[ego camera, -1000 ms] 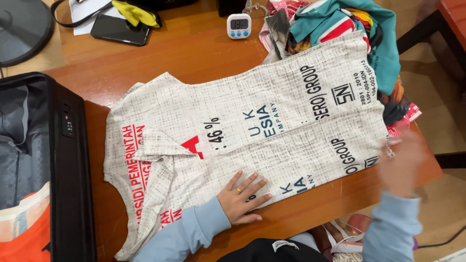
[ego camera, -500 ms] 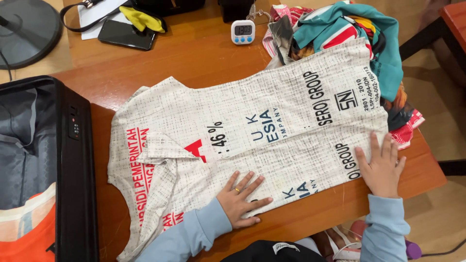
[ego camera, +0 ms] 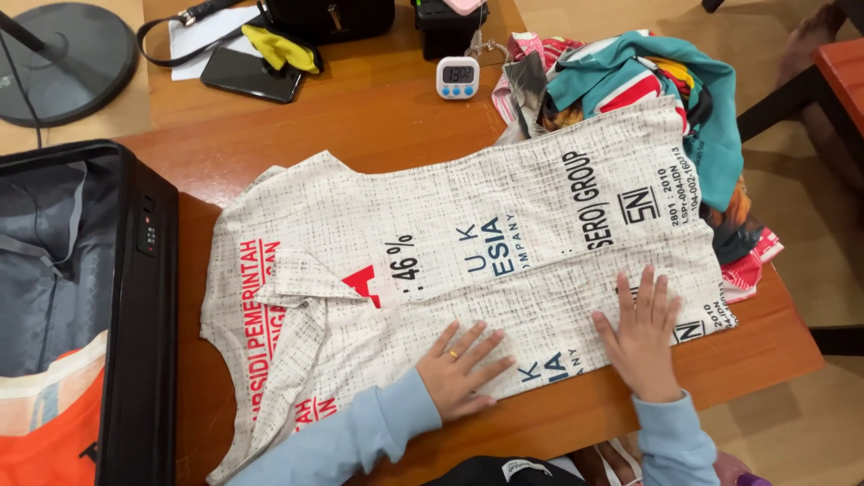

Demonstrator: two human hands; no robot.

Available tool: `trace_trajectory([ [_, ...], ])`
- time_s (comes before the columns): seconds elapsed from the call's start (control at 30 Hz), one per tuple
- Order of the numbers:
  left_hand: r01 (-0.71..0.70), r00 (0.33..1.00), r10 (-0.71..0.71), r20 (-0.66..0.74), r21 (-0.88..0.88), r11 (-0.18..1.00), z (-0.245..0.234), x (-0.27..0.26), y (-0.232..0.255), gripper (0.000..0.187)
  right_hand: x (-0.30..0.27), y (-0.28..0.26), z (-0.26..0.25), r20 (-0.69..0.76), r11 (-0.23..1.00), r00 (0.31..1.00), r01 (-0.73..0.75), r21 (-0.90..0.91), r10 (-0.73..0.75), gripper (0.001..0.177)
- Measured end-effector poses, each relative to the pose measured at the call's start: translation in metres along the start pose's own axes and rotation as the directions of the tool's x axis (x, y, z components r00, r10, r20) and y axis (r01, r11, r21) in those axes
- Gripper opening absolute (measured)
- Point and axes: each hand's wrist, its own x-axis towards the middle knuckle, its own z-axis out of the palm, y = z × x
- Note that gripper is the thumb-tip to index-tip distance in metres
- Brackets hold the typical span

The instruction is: Folding shirts and packing them into a suitcase.

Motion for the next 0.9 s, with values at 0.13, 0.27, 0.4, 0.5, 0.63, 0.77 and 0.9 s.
trace_trajectory([
  [0.13, 0.005, 0.999, 0.000, -0.050, 0.105, 0.994, 0.011, 0.000, -0.011, 0.066, -0.003, 0.033, -0.002, 0.199, 0.982, 0.967, -0.131, -0.136, 0.157, 0.071],
  [0.27, 0.008, 1.000, -0.004, -0.020, 0.166, 0.986, 0.014, -0.004, -0.007, 0.067, 0.014, 0.010, -0.036, 0.379, 0.915, 0.872, -0.162, -0.370, 0.308, 0.075],
  [0.4, 0.015, 1.000, -0.014, -0.007, 0.154, 0.988, 0.011, -0.004, 0.004, 0.071, 0.056, 0.014, -0.076, 0.576, 0.923, 0.736, -0.184, -0.337, 0.357, 0.071],
  [0.5, 0.002, 1.000, -0.002, -0.007, 0.064, 0.998, -0.004, 0.008, -0.007, 0.073, 0.112, -0.002, -0.091, 0.459, 0.925, 0.824, -0.189, -0.331, 0.333, 0.065],
  [0.63, 0.057, 0.996, -0.058, 0.069, 0.015, 0.998, -0.029, 0.042, -0.069, 0.046, 0.173, 0.016, -0.060, 0.116, 0.963, 0.989, 0.118, -0.242, -0.092, 0.051],
  [0.77, 0.321, 0.937, -0.238, -0.256, 0.356, 0.878, -0.036, 0.046, -0.172, 0.045, 0.208, 0.053, -0.015, 0.023, 0.884, 0.968, 0.237, -0.404, -0.249, 0.061],
  [0.9, 0.439, 0.897, -0.310, -0.315, 0.556, 0.706, -0.034, 0.018, -0.254, 0.059, 0.220, 0.059, -0.016, 0.033, 0.916, 0.979, 0.202, -0.348, -0.203, 0.064],
])
